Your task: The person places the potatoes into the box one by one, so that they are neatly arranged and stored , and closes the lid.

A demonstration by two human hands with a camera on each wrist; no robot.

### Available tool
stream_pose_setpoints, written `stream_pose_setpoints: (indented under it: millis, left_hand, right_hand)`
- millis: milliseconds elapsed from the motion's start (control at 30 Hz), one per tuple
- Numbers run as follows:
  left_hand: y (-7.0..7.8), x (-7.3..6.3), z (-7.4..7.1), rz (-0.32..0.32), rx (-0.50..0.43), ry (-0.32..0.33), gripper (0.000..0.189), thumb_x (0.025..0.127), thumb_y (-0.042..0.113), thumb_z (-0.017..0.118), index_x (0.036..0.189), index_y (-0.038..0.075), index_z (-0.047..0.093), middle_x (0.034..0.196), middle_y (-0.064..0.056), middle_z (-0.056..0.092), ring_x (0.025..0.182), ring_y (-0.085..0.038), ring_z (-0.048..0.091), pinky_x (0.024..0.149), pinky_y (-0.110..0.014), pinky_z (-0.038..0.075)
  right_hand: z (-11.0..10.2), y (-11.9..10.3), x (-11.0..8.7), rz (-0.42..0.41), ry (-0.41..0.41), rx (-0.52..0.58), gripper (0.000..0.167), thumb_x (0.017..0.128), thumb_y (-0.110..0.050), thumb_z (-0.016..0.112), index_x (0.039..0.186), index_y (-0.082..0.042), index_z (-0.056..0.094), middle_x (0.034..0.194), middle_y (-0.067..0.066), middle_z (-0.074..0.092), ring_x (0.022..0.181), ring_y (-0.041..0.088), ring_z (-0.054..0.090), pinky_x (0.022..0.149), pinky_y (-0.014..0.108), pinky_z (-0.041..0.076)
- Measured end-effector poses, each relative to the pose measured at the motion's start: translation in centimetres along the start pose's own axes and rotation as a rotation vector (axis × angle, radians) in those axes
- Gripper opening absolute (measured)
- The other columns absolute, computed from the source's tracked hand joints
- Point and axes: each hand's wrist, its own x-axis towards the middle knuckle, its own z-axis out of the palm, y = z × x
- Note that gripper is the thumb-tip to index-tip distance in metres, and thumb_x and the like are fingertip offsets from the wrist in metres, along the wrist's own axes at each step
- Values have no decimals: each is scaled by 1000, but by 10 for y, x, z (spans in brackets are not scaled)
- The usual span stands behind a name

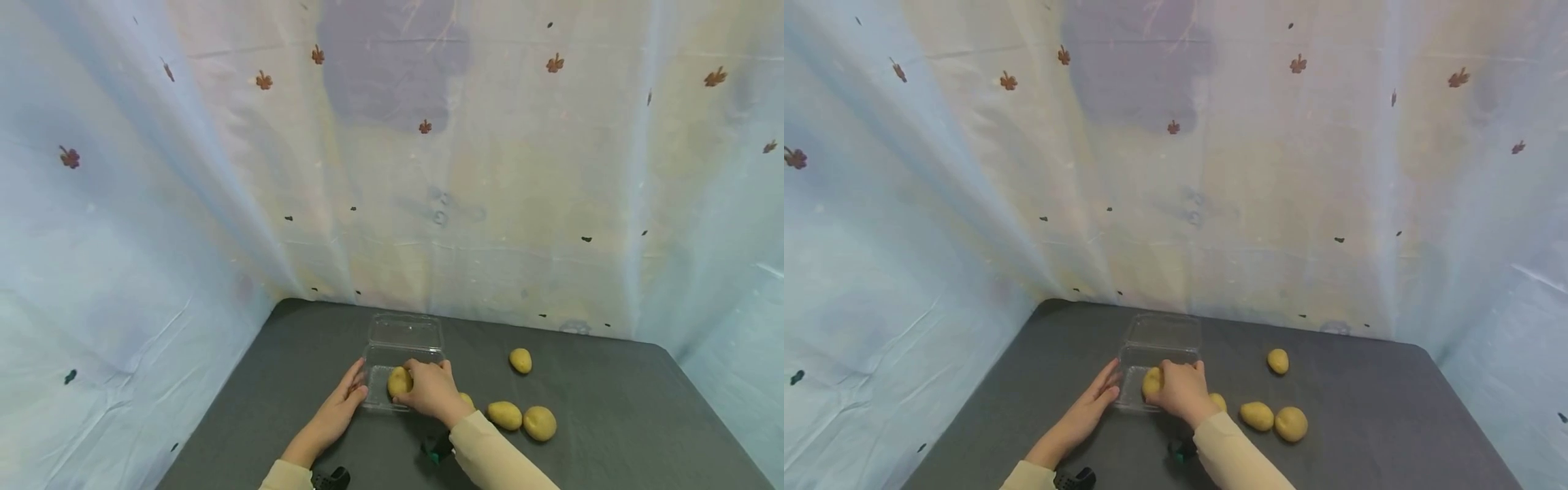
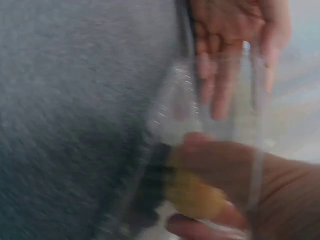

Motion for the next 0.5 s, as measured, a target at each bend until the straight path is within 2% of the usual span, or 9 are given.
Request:
stream_pose_setpoints:
  millis: [100, 200, 333, 500]
  left_hand:
    - [0, 0, 0, 6, -3, 1, 59, 105, 34, 41, 157, 25, 13, 155, -16, 29, 140, -34, 28, 109, -57, 25]
    - [0, 0, 0, 6, 0, 4, 59, 105, 34, 40, 157, 25, 13, 154, -16, 29, 140, -34, 29, 109, -57, 25]
    - [0, -1, 1, 7, 0, 11, 59, 105, 33, 41, 157, 23, 14, 154, -17, 30, 140, -35, 29, 109, -58, 25]
    - [-1, 0, 2, 1, 1, 18, 59, 105, 33, 41, 157, 24, 15, 153, -17, 31, 140, -35, 30, 109, -58, 26]
  right_hand:
    - [-4, 0, 0, -34, -33, -4, 54, 77, -38, 82, 118, -9, 65, 88, -3, 67, 71, 14, 57, 90, 56, 34]
    - [-4, -1, 2, -32, -41, 8, 50, 77, -37, 82, 115, -7, 67, 84, -4, 66, 69, 13, 56, 92, 60, 33]
    - [3, -4, 4, 6, 6, 37, 51, 78, -44, 79, 110, -5, 68, 77, -6, 63, 63, 12, 52, 86, 54, 34]
    - [14, -11, 11, 56, 74, 76, 55, 79, -49, 77, 109, -4, 67, 82, 0, 66, 70, 18, 59, 95, 62, 32]
